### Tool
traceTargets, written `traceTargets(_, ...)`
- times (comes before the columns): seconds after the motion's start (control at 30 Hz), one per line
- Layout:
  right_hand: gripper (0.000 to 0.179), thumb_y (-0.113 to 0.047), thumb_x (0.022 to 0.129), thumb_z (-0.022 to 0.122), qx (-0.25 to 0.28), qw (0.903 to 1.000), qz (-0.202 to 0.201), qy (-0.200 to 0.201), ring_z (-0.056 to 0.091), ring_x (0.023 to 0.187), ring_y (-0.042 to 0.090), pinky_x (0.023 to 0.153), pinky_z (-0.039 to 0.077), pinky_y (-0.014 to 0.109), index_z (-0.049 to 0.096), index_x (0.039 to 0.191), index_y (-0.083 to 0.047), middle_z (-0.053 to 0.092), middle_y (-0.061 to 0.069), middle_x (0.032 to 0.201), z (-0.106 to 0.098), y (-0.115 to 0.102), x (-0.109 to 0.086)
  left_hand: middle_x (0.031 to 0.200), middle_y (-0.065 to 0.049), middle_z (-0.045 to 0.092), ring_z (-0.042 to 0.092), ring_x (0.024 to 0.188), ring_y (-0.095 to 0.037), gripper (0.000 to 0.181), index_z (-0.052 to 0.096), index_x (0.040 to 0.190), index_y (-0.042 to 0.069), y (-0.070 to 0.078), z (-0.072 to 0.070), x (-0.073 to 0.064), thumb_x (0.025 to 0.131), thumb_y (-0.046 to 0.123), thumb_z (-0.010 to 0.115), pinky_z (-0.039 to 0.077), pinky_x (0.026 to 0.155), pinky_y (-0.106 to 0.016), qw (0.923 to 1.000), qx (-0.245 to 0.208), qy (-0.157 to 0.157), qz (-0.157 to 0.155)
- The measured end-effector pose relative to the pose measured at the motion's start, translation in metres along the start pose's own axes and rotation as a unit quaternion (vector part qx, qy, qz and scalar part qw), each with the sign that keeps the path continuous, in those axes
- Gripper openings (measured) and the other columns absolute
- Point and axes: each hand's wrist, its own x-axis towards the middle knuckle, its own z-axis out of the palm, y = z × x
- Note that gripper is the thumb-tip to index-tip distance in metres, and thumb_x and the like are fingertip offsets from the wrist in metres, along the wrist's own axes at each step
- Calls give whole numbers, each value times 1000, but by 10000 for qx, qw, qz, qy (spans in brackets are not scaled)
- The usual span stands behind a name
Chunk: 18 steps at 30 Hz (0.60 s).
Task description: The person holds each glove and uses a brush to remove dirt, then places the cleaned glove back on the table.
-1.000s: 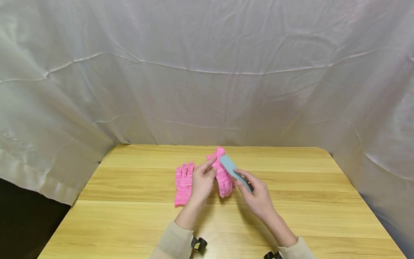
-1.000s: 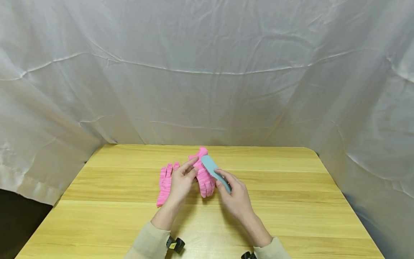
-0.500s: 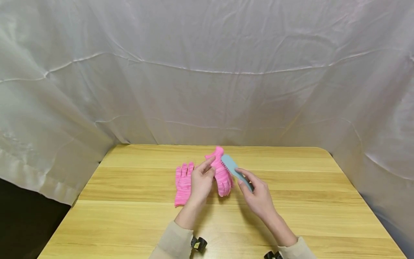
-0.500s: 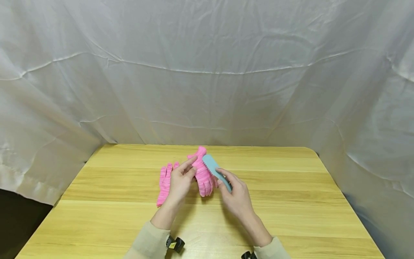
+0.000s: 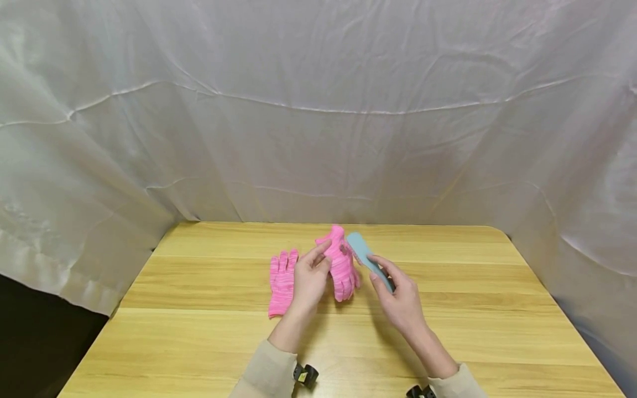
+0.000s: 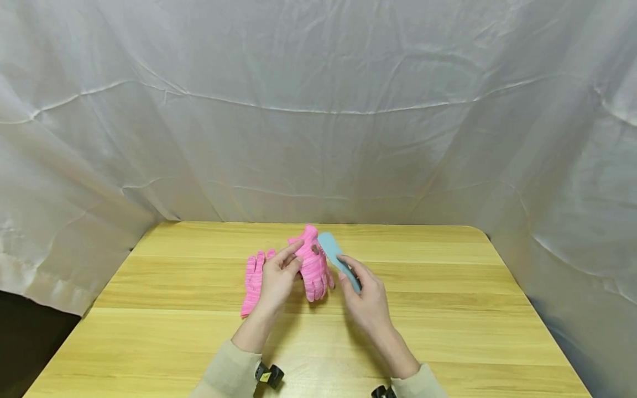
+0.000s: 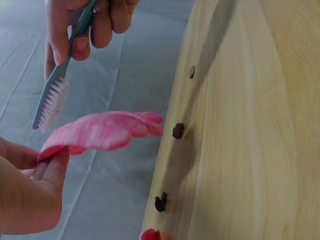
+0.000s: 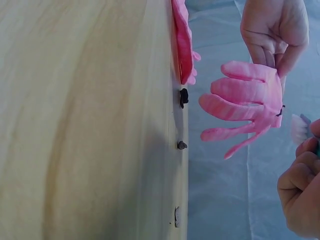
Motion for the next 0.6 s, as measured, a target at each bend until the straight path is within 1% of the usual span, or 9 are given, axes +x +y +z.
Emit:
traceTargets(0.1,35,-1,97,69,32,9999,-105,-63,43,55,9,44,39,22,72,129,-14,57,0,77,1,0,0,145,-16,59,62,113,-22,42,69,135,9,0,1,0,97,-5,58,58,91,-27,10000,47,21,12)
traceTargets(0.2,36,1,96,69,72,9996,-212,-190,44,56,9,45,40,23,72,129,-14,57,0,77,2,1,0,148,-17,56,59,125,-27,42,69,135,10,-2,1,0,97,-5,58,56,100,-31,10000,74,47,-2)
traceTargets(0.27,35,0,96,69,94,9992,-271,-284,46,58,10,47,42,23,72,129,-13,60,1,79,2,1,-1,147,-17,56,59,126,-28,42,69,135,10,-2,2,0,97,-4,59,55,102,-33,9999,87,56,-17)
traceTargets(0.3,35,0,97,69,108,9990,-292,-322,47,59,9,48,44,24,72,129,-13,64,2,83,3,1,-1,147,-17,56,58,127,-29,42,69,135,10,-3,2,0,97,-4,59,55,102,-34,9999,96,58,-12)
traceTargets(0.37,34,-1,97,69,113,9986,-305,-405,49,62,8,50,46,24,72,130,-13,67,3,89,3,2,-1,148,-18,56,58,126,-29,42,69,135,10,-3,2,0,97,-3,59,56,101,-34,9999,97,46,-3)
traceTargets(0.43,34,-3,98,69,87,9985,-295,-458,49,62,7,51,47,25,71,130,-14,68,3,91,3,2,-2,148,-18,56,59,125,-29,42,69,135,9,-3,2,-1,97,-3,59,56,100,-34,10000,85,26,10)
traceTargets(0.5,33,-5,99,69,54,9984,-274,-484,49,63,6,52,46,24,71,130,-14,68,2,90,3,2,-2,148,-18,56,59,124,-28,42,69,136,9,-2,1,-1,97,-3,59,57,99,-33,10000,76,14,19)
traceTargets(0.6,33,-6,99,68,2,9984,-224,-514,47,61,6,51,45,24,71,130,-15,63,0,83,3,2,-2,147,-17,56,58,123,-28,42,69,136,10,-2,1,-1,97,-3,59,56,99,-33,10000,88,24,34)
